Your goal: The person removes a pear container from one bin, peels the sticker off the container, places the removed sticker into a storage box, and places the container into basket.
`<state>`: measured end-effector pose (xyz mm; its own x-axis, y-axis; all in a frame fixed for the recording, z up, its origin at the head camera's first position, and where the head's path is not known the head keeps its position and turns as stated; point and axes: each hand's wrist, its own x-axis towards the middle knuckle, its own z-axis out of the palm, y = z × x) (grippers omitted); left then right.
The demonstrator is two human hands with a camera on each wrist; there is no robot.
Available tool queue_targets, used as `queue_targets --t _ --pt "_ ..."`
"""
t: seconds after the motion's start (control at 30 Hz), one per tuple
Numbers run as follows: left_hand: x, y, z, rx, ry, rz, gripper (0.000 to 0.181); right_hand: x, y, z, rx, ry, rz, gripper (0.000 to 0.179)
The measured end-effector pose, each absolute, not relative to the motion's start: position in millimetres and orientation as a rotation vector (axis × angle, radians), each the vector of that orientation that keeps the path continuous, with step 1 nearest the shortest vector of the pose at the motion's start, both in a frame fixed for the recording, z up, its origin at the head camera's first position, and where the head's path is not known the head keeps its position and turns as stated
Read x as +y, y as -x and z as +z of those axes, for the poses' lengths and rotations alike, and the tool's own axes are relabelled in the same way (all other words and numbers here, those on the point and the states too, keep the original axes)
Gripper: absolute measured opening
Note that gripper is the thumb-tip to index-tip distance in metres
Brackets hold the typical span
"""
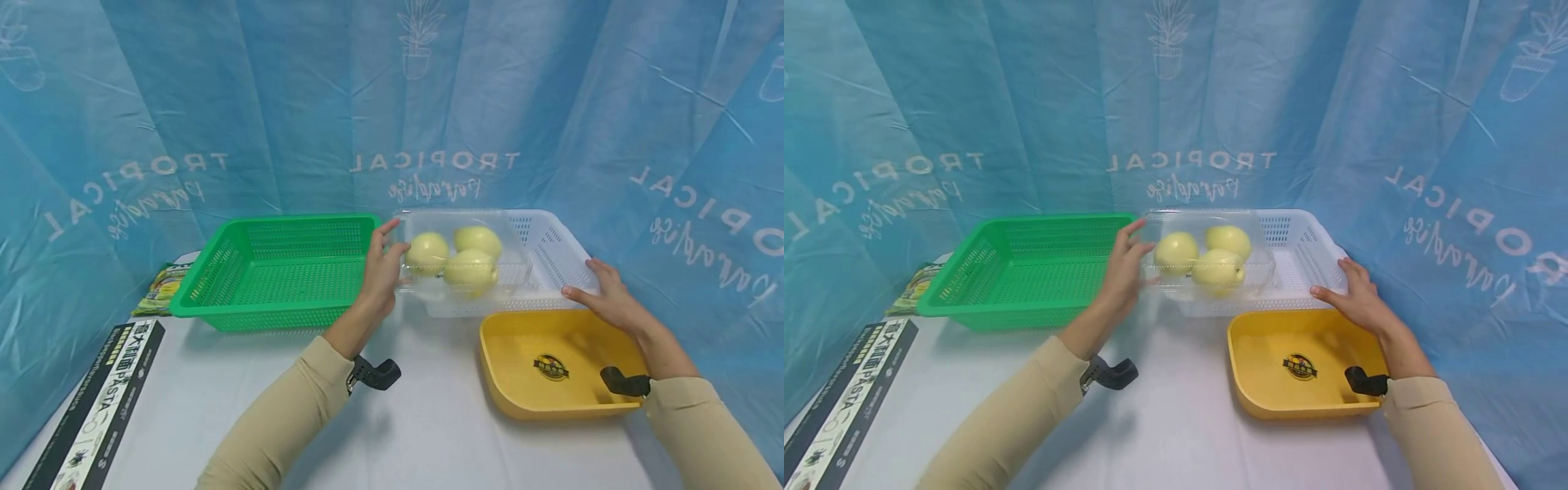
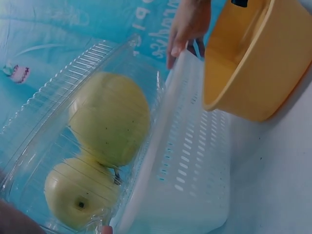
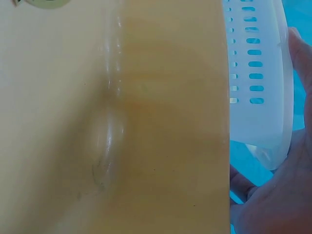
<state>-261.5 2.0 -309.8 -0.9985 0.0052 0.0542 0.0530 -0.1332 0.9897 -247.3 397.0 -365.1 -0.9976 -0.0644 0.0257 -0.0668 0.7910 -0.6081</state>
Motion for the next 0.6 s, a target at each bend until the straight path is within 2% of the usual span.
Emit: queue_targets --t 0.6 --pt "43.2 293.4 -309.9 -2.073 0.084 -2.245 0.051 397.7 246.5 -365.6 -2.965 -0.116 1.011 0.096"
